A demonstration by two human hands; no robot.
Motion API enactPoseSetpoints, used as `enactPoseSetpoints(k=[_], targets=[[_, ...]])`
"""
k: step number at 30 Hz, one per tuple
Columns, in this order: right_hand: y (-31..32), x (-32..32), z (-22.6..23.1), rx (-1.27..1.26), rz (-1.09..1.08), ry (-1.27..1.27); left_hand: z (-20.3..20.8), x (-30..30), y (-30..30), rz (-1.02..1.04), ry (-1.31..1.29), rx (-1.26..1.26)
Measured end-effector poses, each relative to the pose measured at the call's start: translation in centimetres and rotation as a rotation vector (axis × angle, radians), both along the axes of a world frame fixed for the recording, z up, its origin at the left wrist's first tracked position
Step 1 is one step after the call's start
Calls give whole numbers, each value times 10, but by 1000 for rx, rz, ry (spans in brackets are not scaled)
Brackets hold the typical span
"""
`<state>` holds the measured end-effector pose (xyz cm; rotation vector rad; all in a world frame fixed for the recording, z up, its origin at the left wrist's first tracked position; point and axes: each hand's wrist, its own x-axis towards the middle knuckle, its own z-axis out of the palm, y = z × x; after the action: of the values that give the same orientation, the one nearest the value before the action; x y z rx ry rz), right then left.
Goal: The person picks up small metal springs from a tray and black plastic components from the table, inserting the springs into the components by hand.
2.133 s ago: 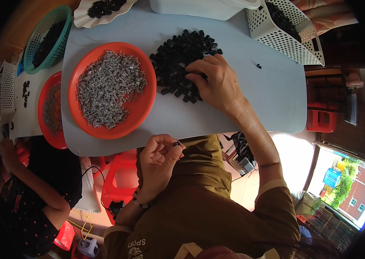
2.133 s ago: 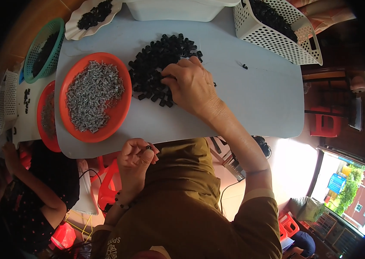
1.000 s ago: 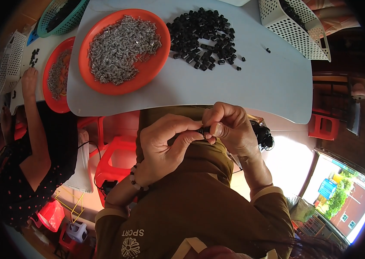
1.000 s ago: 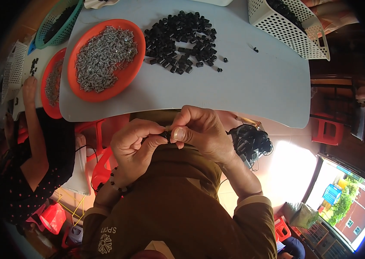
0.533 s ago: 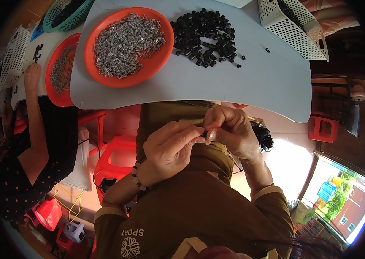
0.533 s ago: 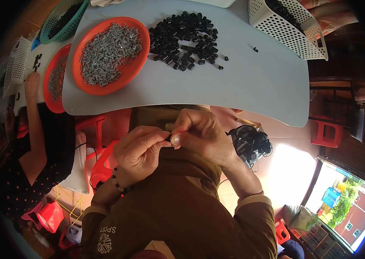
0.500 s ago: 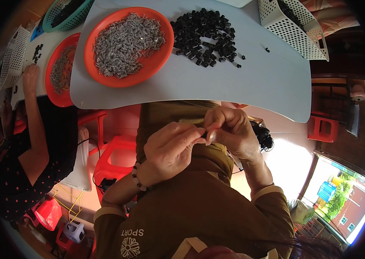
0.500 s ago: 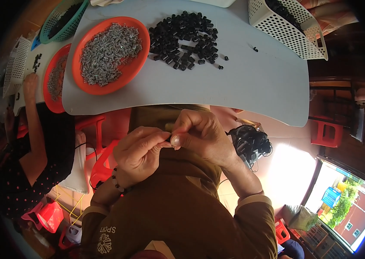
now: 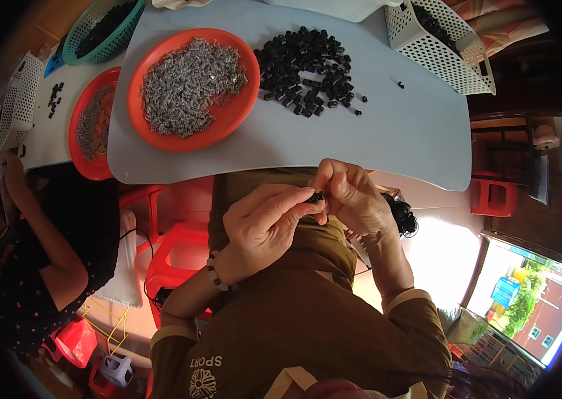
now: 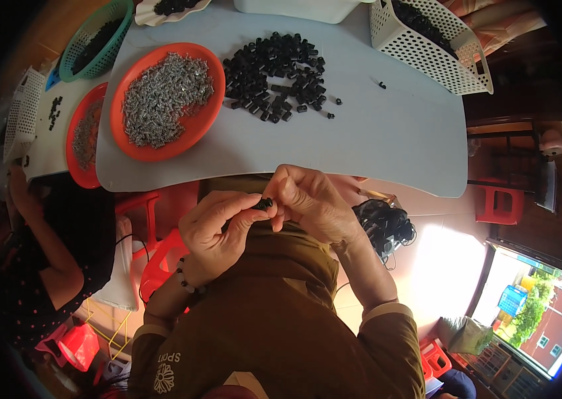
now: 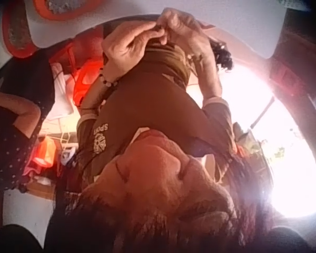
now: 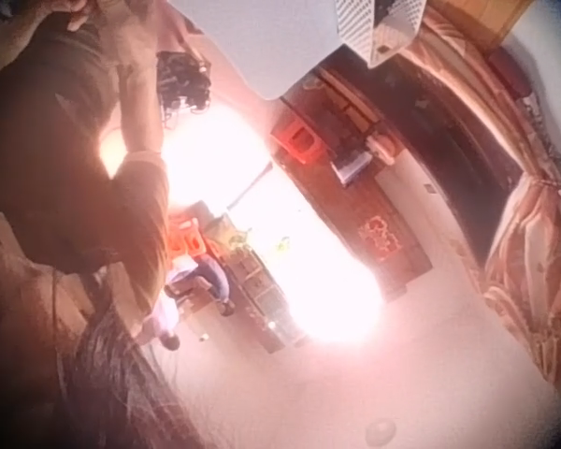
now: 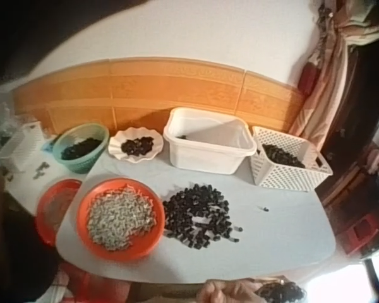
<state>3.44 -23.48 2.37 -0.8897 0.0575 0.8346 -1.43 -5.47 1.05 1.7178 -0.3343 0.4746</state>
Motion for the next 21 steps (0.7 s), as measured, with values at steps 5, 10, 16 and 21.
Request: enactPoseSetpoints(k=[5, 10, 16, 21], targets=[[-4, 8, 6, -205, -53, -223, 7, 7, 1, 32, 32, 36], [-4, 8, 12, -363, -27, -335, 5, 10, 0, 41, -5, 77], [-5, 4, 10, -372, -20, -327, -3, 11, -6, 44, -31, 82], [-4, 10, 16, -484, 1, -353, -8, 16, -8, 78, 35, 96]])
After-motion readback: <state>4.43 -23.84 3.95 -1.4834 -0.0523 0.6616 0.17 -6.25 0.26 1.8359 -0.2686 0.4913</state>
